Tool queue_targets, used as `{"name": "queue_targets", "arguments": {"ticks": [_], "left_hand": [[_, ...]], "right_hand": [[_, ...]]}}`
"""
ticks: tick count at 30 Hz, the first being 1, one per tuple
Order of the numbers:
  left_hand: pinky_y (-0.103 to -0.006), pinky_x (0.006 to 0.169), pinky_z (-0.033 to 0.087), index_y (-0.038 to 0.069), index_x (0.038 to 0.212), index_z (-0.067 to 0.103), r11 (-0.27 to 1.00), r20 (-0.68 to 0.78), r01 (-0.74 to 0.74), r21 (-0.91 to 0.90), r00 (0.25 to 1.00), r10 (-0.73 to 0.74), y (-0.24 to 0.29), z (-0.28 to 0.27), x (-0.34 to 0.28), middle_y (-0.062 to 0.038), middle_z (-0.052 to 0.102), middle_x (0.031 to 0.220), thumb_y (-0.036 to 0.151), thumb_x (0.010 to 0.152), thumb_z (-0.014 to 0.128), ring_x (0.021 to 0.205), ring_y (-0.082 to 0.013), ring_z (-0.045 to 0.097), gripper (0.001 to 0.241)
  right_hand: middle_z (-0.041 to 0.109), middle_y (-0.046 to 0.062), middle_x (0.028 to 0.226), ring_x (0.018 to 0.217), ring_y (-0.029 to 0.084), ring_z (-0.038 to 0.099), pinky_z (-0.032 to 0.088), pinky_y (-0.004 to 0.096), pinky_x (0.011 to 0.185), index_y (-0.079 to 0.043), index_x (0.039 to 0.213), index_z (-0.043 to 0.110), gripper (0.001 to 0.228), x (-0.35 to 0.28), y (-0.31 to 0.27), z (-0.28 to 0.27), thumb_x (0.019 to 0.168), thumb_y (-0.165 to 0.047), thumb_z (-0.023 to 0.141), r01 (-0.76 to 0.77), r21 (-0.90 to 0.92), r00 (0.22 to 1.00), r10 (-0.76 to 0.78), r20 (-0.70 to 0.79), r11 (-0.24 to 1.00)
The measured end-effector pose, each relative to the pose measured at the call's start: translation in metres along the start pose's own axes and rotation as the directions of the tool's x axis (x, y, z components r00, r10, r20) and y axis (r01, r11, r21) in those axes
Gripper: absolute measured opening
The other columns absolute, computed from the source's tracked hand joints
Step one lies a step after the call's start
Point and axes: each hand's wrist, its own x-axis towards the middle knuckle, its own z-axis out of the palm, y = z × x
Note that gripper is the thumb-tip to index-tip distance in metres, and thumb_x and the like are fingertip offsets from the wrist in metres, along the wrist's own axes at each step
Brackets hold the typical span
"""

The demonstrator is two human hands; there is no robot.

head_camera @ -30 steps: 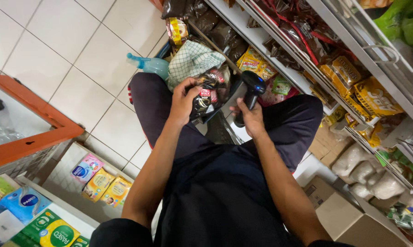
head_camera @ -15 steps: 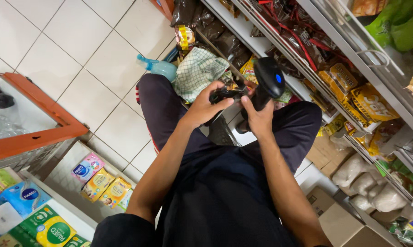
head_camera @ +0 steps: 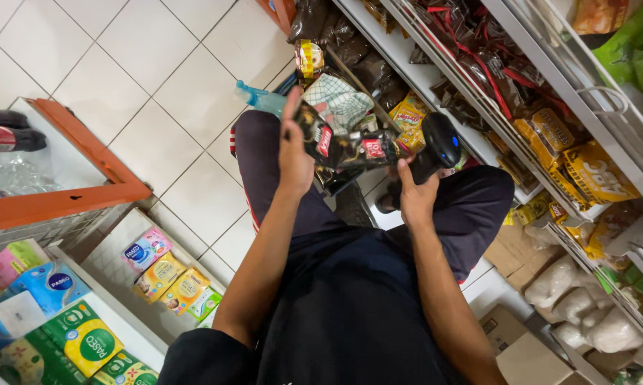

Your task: The person scans barcodes on coffee and snack packages with a handheld scanner, wipes a shelf with a cloth and cleaning spray, and arranges the items on the shelf.

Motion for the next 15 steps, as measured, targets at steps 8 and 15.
{"name": "queue_targets", "arguments": {"ticks": [8, 15], "left_hand": [[-0.0438, 0.111, 0.05, 0.011, 0.157, 0.03, 0.991, 0.065, -0.11, -0.081, 0.991, 0.116, 0.0, 0.013, -0.008, -0.015, 0.059, 0.132, 0.043, 0.12, 0.039, 0.125, -0.0275, 0.059, 0.05], [-0.0421, 0.107, 0.051, 0.012, 0.154, 0.039, 0.92, 0.252, -0.02, 0.392, 0.964, -0.087, -0.001, 0.066, -0.043, -0.01, 0.05, 0.153, 0.044, 0.111, 0.037, 0.136, -0.0238, 0.054, 0.054]], "right_hand": [[0.062, 0.006, 0.086, 0.071, 0.016, 0.063, 0.052, 0.032, 0.066, -0.002, 0.108, 0.058, 0.021, -0.009, -0.039, 0.005, 0.098, -0.009, 0.075, 0.032, -0.302, 0.998, -0.014, 0.062, 0.953], [0.071, 0.003, 0.099, 0.076, 0.015, 0.066, 0.052, 0.029, 0.062, -0.005, 0.113, 0.063, 0.029, -0.007, -0.041, 0.026, 0.1, -0.031, 0.068, -0.268, 0.113, 0.94, 0.234, 0.247, 0.957]]}}
